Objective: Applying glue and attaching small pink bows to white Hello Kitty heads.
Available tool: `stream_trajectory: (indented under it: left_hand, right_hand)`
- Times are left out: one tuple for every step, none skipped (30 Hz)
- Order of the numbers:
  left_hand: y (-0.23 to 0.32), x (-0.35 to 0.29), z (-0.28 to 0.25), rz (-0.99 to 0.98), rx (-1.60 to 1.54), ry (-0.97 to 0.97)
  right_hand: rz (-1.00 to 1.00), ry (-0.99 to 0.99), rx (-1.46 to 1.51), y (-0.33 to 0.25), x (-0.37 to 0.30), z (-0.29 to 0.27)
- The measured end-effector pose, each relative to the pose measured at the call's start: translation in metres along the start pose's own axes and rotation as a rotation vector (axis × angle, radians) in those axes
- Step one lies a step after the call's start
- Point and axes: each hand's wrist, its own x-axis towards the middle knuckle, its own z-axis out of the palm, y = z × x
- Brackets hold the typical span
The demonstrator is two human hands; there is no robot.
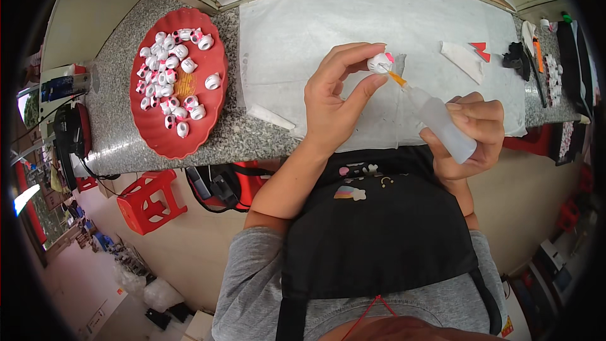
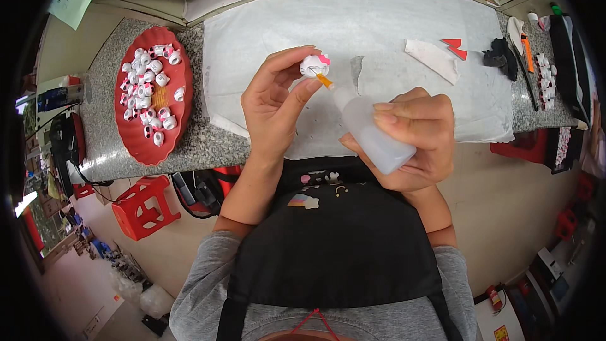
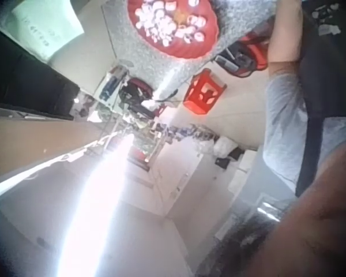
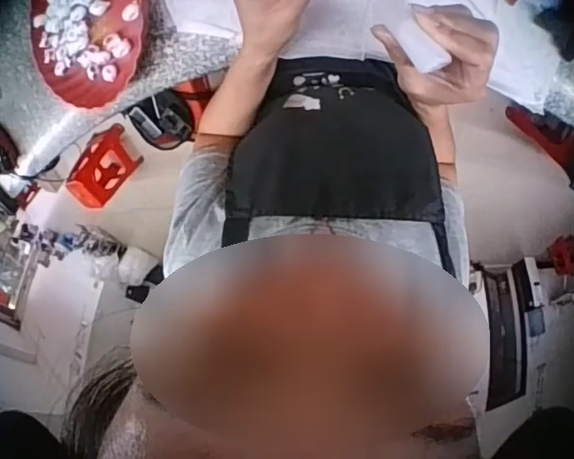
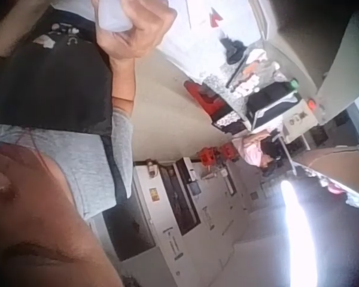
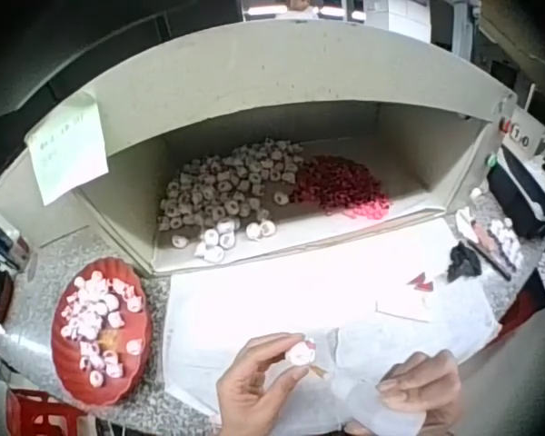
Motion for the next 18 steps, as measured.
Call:
stream_trajectory:
  left_hand:
    - [0.0001, 0.0000, 0.0003, 0.020, 0.037, 0.001]
    - [0.0003, -0.0001, 0.0005, 0.018, 0.037, 0.000]
    - [0.0005, -0.0002, 0.0006, 0.025, 0.038, 0.003]
    - [0.0005, -0.0005, 0.0003, 0.032, 0.042, 0.007]
    - [0.0001, -0.0008, -0.0003, 0.031, 0.043, 0.008]
    - [-0.0005, -0.0009, -0.0011, 0.039, 0.065, 0.010]
    - [-0.0010, -0.0010, -0.0015, 0.046, 0.086, 0.012]
    - [-0.0015, -0.0011, -0.0017, 0.045, 0.086, 0.012]
    - [-0.0020, -0.0012, -0.0019, 0.054, 0.100, 0.015]
    - [-0.0025, -0.0009, -0.0018, 0.063, 0.113, 0.017]
    - [-0.0031, -0.0006, -0.0017, 0.063, 0.112, 0.015]
    - [-0.0038, -0.0001, -0.0015, 0.073, 0.109, 0.016]
    - [-0.0043, 0.0001, -0.0015, 0.082, 0.106, 0.017]
    - [-0.0041, 0.0004, -0.0013, 0.083, 0.104, 0.013]
    - [-0.0032, 0.0007, -0.0011, 0.057, 0.084, 0.015]
    - [-0.0024, 0.0017, -0.0002, 0.033, 0.062, 0.015]
    - [-0.0008, 0.0014, -0.0002, 0.038, 0.055, 0.010]
    - [0.0018, 0.0001, -0.0011, -0.035, -0.063, 0.042]
  right_hand:
    - [0.002, 0.000, -0.001, -0.0004, -0.0001, -0.0002]
    - [0.002, -0.012, 0.001, -0.0010, 0.0001, -0.0006]
    - [0.002, -0.024, 0.004, -0.0015, 0.0003, -0.0009]
    - [0.003, -0.024, 0.005, -0.0016, 0.0000, -0.0013]
    - [0.001, -0.039, 0.006, -0.0017, -0.0005, -0.0019]
    - [-0.001, -0.054, 0.008, -0.0016, -0.0008, -0.0024]
    - [0.000, -0.053, 0.007, -0.0014, -0.0009, -0.0028]
    - [-0.004, -0.052, 0.002, -0.0009, -0.0008, -0.0031]
    - [-0.008, -0.050, -0.002, -0.0004, -0.0005, -0.0033]
    - [-0.007, -0.048, -0.004, -0.0002, 0.0000, -0.0037]
    - [-0.002, -0.043, -0.004, 0.0000, 0.0007, -0.0039]
    - [0.002, -0.038, -0.003, 0.0003, 0.0014, -0.0040]
    - [0.003, -0.036, -0.005, 0.0005, 0.0013, -0.0039]
    - [0.004, -0.030, -0.003, 0.0008, 0.0014, -0.0036]
    - [0.004, -0.023, -0.002, 0.0012, 0.0018, -0.0037]
    - [0.000, -0.021, -0.010, 0.0021, 0.0028, -0.0047]
    - [0.007, -0.005, 0.025, 0.0033, 0.0040, -0.0056]
    - [0.012, 0.009, 0.060, 0.0047, 0.0056, -0.0065]
